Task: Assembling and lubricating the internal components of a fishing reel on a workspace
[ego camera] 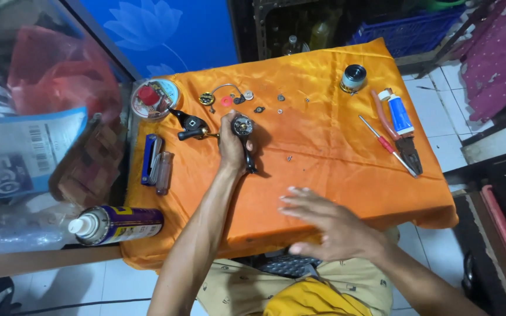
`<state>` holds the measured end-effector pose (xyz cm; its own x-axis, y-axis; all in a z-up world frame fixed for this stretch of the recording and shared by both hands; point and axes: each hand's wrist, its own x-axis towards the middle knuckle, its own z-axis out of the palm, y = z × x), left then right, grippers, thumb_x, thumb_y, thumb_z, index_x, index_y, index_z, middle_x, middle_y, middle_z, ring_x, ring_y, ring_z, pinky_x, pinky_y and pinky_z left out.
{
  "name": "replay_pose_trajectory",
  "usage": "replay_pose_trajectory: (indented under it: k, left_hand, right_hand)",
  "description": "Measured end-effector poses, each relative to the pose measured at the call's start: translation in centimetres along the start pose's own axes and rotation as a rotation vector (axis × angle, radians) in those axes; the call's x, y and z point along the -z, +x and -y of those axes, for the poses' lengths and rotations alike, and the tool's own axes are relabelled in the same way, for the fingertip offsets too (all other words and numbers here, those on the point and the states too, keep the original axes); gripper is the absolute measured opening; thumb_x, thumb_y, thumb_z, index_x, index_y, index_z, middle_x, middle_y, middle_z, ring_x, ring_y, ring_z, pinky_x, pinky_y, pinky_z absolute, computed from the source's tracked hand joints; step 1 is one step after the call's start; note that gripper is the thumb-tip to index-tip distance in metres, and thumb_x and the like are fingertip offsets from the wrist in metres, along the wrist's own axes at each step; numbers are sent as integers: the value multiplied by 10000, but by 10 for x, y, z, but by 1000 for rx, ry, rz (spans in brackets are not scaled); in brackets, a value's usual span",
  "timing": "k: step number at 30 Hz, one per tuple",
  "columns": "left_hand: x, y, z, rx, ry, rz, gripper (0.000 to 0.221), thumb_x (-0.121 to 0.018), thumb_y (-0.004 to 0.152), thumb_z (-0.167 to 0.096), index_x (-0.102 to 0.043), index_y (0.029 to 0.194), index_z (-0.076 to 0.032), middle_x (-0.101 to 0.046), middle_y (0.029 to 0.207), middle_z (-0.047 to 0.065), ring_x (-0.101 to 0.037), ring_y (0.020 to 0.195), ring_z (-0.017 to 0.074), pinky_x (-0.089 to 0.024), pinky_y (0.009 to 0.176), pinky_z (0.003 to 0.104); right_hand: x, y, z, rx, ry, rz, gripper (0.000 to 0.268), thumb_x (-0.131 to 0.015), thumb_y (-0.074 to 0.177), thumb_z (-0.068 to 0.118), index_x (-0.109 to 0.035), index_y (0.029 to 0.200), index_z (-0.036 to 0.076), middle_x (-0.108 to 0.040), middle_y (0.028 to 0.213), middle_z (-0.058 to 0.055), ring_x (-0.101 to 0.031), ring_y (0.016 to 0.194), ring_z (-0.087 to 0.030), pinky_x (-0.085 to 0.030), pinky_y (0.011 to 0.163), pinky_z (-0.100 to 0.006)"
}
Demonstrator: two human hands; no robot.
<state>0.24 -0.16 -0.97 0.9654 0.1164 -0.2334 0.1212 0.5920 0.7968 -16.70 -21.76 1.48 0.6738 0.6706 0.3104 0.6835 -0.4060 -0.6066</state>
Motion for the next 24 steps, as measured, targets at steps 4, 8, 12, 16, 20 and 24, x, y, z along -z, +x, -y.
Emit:
replay_pose_trajectory:
  k: [4,8,12,16,20,24]
  left_hand:
    - [-4,-3,-3,18,-6,-79,424,-484,960,-407,-583,727,-67,-553,515,93,-383,301,162,-279,285,307]
    - [-1,2,0,47,-18,-21,373,-478,990,-420,-548,844,-85,-604,589,96,-405,314,147,-299,290,301]
    - [12,15,19,-58,32,14,376,-561,976,-431,-623,869,-76,-655,697,187,-457,303,139,-361,275,264]
    - [14,22,25,-77,31,-9,363,-534,982,-437,-613,901,-92,-626,670,166,-461,309,150,-368,284,239]
    - [18,39,37,-100,94,-122,394,-571,929,-501,-694,869,-132,-630,729,96,-531,542,147,-429,437,220]
    - [11,29,30,-115,179,-143,437,-561,909,-556,-713,860,-149,-658,721,96,-606,652,186,-509,542,261]
  right_hand:
    - [-13,10,27,215,174,100,533,-748,942,399,-640,1355,79,-630,1445,-93,-555,1392,-312,-360,1188,-548]
    - [12,34,42,210,145,-14,281,-735,944,315,-750,1107,87,-773,1106,-92,-762,1038,-247,-629,882,-366]
    - [36,69,14,42,-111,-317,253,-747,908,286,-773,1126,161,-772,971,-74,-765,892,-307,-624,719,-419]
    - [47,120,3,15,-258,-356,345,-743,937,312,-712,1253,177,-725,1037,-58,-727,952,-285,-600,759,-412]
    - [35,146,-12,-9,-290,-396,343,-769,914,352,-705,1207,186,-692,1112,-36,-706,1033,-271,-598,803,-415]
    - [28,156,-12,-84,-242,-401,255,-777,920,318,-737,1115,159,-677,1043,-27,-712,975,-247,-609,764,-387]
